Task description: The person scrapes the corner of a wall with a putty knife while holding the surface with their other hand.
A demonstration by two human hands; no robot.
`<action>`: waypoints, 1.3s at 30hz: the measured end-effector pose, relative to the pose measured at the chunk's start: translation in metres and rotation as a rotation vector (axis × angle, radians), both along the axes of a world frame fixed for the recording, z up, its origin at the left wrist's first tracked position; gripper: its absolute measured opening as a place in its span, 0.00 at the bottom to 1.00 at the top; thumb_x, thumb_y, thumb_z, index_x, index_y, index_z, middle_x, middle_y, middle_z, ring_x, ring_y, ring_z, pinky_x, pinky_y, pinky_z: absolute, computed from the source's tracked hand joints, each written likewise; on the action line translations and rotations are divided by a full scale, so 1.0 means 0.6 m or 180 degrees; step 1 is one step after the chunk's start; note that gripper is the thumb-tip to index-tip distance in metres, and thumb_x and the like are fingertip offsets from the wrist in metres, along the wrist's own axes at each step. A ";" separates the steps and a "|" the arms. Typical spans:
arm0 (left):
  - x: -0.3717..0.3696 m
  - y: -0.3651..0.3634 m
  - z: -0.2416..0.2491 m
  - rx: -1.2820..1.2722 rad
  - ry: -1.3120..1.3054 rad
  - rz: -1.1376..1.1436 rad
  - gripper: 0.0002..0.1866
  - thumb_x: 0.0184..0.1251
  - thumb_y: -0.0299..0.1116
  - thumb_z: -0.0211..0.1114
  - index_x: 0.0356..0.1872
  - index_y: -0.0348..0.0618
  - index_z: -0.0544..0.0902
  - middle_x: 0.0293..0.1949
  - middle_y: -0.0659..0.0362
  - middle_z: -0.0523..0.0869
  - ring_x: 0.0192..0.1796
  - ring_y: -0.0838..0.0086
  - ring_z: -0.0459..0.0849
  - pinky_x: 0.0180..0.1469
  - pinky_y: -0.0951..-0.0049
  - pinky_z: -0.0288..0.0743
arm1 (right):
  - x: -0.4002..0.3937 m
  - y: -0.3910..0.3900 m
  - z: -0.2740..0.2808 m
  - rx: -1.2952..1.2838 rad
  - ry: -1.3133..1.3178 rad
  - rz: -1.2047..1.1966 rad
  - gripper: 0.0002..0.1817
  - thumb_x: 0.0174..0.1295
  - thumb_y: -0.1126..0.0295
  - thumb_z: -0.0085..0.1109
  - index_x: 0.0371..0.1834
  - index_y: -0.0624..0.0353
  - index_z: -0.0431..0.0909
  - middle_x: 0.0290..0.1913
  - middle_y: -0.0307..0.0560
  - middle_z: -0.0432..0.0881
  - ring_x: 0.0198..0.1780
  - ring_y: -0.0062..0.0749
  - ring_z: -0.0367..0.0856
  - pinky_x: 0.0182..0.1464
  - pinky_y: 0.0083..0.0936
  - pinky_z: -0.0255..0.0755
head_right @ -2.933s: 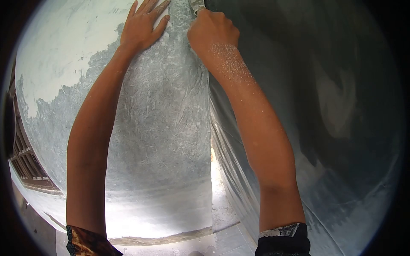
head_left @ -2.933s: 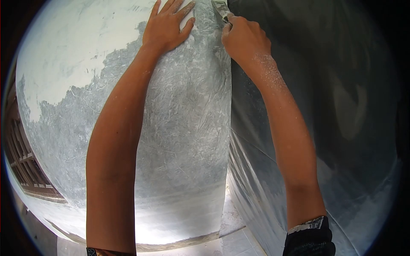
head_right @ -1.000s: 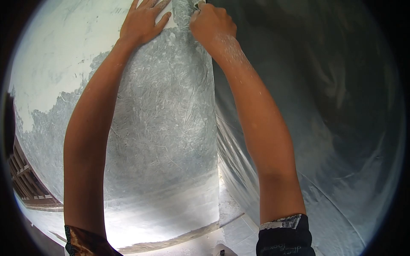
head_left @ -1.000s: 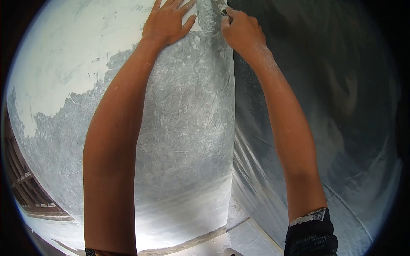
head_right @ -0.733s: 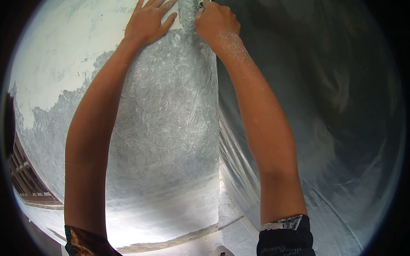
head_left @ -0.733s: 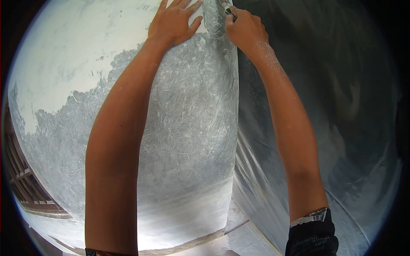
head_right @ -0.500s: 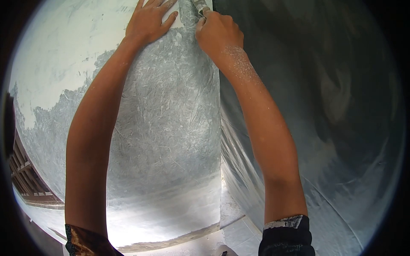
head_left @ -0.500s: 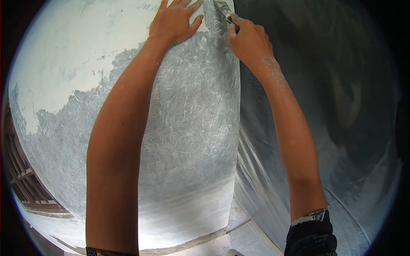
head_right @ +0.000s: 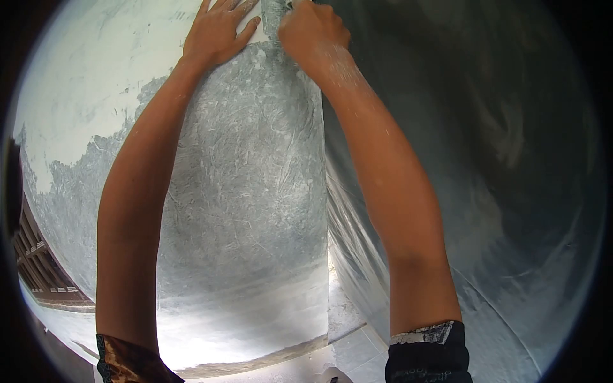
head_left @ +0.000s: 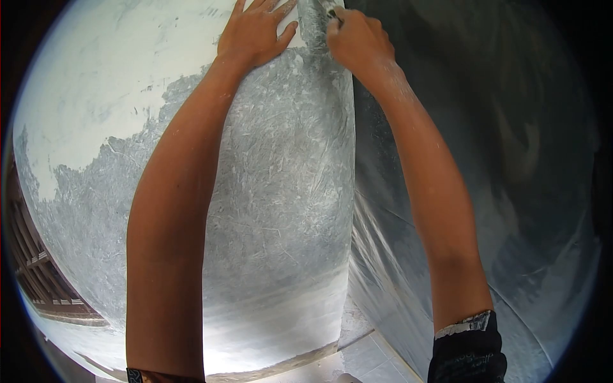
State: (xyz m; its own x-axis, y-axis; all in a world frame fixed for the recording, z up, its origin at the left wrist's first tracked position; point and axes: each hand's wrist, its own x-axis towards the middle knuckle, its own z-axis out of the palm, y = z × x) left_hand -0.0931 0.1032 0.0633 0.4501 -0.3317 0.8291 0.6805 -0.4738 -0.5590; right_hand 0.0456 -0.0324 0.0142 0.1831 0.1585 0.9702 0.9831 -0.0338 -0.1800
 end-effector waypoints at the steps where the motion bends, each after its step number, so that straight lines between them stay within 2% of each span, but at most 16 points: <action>1: 0.002 0.000 0.000 0.0004 0.0007 -0.0002 0.30 0.74 0.45 0.55 0.72 0.41 0.73 0.77 0.47 0.66 0.81 0.56 0.59 0.83 0.48 0.44 | -0.020 -0.011 0.008 -0.0041 0.0235 0.0195 0.22 0.74 0.61 0.47 0.65 0.57 0.78 0.57 0.64 0.83 0.60 0.62 0.82 0.63 0.51 0.75; 3: 0.000 0.001 0.001 0.0023 0.0011 -0.0004 0.30 0.74 0.45 0.55 0.72 0.41 0.73 0.77 0.46 0.66 0.81 0.57 0.59 0.83 0.48 0.44 | -0.017 -0.008 0.014 -0.0078 0.0467 0.0392 0.21 0.75 0.63 0.44 0.61 0.62 0.79 0.60 0.67 0.81 0.63 0.64 0.79 0.64 0.54 0.72; 5: 0.000 0.001 -0.002 0.0011 0.0034 0.0006 0.30 0.74 0.45 0.55 0.72 0.41 0.73 0.77 0.47 0.66 0.81 0.57 0.59 0.83 0.48 0.43 | 0.016 0.022 0.012 0.0004 0.0089 0.0010 0.24 0.72 0.60 0.49 0.69 0.52 0.77 0.55 0.61 0.86 0.57 0.60 0.85 0.61 0.49 0.78; 12: 0.003 0.007 0.002 0.0098 -0.0015 0.0016 0.30 0.74 0.44 0.55 0.72 0.40 0.72 0.77 0.47 0.66 0.81 0.57 0.59 0.83 0.47 0.44 | 0.000 0.010 0.012 -0.0003 0.0008 -0.0014 0.25 0.73 0.60 0.48 0.70 0.52 0.76 0.56 0.62 0.85 0.57 0.60 0.85 0.61 0.50 0.78; 14: 0.001 0.002 0.004 0.0075 0.0007 -0.0031 0.30 0.74 0.44 0.55 0.72 0.40 0.72 0.77 0.47 0.66 0.81 0.56 0.59 0.83 0.47 0.44 | -0.029 -0.012 0.027 -0.0356 0.0543 0.0308 0.22 0.76 0.62 0.43 0.64 0.62 0.77 0.60 0.67 0.80 0.63 0.64 0.78 0.65 0.53 0.71; 15: 0.000 0.001 0.001 0.0030 0.0022 -0.0070 0.30 0.74 0.44 0.55 0.72 0.40 0.72 0.77 0.47 0.67 0.81 0.56 0.59 0.83 0.47 0.44 | -0.018 -0.003 0.021 -0.0367 0.0555 0.0305 0.22 0.76 0.62 0.43 0.64 0.62 0.77 0.60 0.67 0.80 0.63 0.64 0.78 0.65 0.53 0.71; 17: 0.000 -0.001 -0.003 0.0029 0.0020 -0.0073 0.30 0.74 0.44 0.55 0.72 0.40 0.73 0.77 0.47 0.67 0.81 0.56 0.59 0.82 0.47 0.44 | 0.011 0.024 0.010 -0.0017 0.0077 -0.0054 0.25 0.73 0.59 0.48 0.70 0.51 0.76 0.56 0.62 0.85 0.58 0.60 0.84 0.61 0.50 0.78; 21: -0.002 0.003 -0.002 0.0087 0.0003 -0.0086 0.29 0.74 0.44 0.55 0.71 0.39 0.73 0.77 0.46 0.67 0.81 0.56 0.60 0.82 0.47 0.45 | -0.003 0.000 -0.019 -0.0283 0.0164 0.0111 0.25 0.73 0.59 0.48 0.70 0.51 0.76 0.56 0.62 0.85 0.58 0.60 0.84 0.61 0.50 0.78; 24: -0.001 0.000 -0.002 0.0064 -0.0010 -0.0061 0.29 0.74 0.44 0.55 0.72 0.39 0.73 0.77 0.46 0.68 0.81 0.56 0.60 0.82 0.48 0.45 | 0.005 0.018 0.005 0.0053 0.0077 -0.0031 0.25 0.72 0.59 0.49 0.70 0.51 0.77 0.56 0.62 0.85 0.58 0.60 0.84 0.62 0.50 0.78; 26: 0.001 0.002 0.001 0.0078 -0.0018 -0.0036 0.30 0.74 0.44 0.55 0.72 0.39 0.73 0.77 0.46 0.67 0.81 0.57 0.60 0.82 0.48 0.45 | -0.015 0.010 0.026 -0.0065 0.0558 0.0289 0.23 0.76 0.62 0.44 0.65 0.62 0.77 0.60 0.67 0.80 0.63 0.64 0.78 0.65 0.53 0.71; 27: 0.001 0.004 -0.001 0.0073 -0.0023 -0.0016 0.30 0.74 0.44 0.55 0.72 0.39 0.73 0.77 0.46 0.67 0.81 0.57 0.60 0.82 0.48 0.45 | -0.004 0.016 0.024 -0.0076 0.0569 0.0294 0.23 0.76 0.62 0.44 0.65 0.62 0.77 0.60 0.67 0.80 0.63 0.64 0.78 0.65 0.53 0.71; 29: -0.002 0.001 -0.004 0.0049 0.0013 -0.0023 0.30 0.74 0.44 0.55 0.72 0.39 0.73 0.77 0.46 0.67 0.81 0.57 0.60 0.82 0.48 0.45 | 0.029 0.026 0.012 0.0055 0.0050 -0.0054 0.25 0.72 0.59 0.48 0.70 0.51 0.77 0.56 0.62 0.85 0.58 0.60 0.84 0.62 0.50 0.78; 32: -0.003 0.003 -0.005 0.0009 0.0017 -0.0056 0.30 0.75 0.45 0.55 0.72 0.38 0.72 0.77 0.46 0.67 0.81 0.57 0.60 0.83 0.48 0.44 | 0.022 0.007 -0.018 -0.0090 0.0170 -0.0051 0.25 0.72 0.59 0.48 0.70 0.51 0.77 0.57 0.62 0.85 0.59 0.60 0.84 0.62 0.50 0.77; 36: 0.000 -0.001 -0.001 -0.0035 -0.0020 0.0051 0.30 0.75 0.45 0.54 0.72 0.38 0.72 0.77 0.47 0.67 0.81 0.57 0.59 0.83 0.49 0.43 | 0.032 0.015 0.014 -0.0004 0.0126 -0.0017 0.26 0.71 0.58 0.49 0.70 0.51 0.76 0.56 0.62 0.85 0.59 0.60 0.84 0.62 0.50 0.77; 38: -0.001 -0.002 0.002 -0.0022 -0.0008 0.0033 0.30 0.75 0.45 0.54 0.73 0.39 0.72 0.77 0.47 0.66 0.81 0.58 0.59 0.83 0.49 0.43 | 0.006 -0.006 0.026 -0.0192 0.0557 0.0419 0.23 0.75 0.61 0.45 0.66 0.62 0.77 0.62 0.67 0.80 0.64 0.62 0.78 0.66 0.53 0.71; 39: -0.001 -0.001 -0.002 -0.0034 -0.0001 0.0018 0.30 0.75 0.45 0.54 0.73 0.39 0.71 0.78 0.47 0.66 0.82 0.58 0.58 0.83 0.49 0.43 | 0.015 -0.001 0.017 -0.0215 0.0571 0.0418 0.23 0.75 0.61 0.45 0.66 0.62 0.77 0.62 0.67 0.80 0.64 0.62 0.78 0.66 0.53 0.71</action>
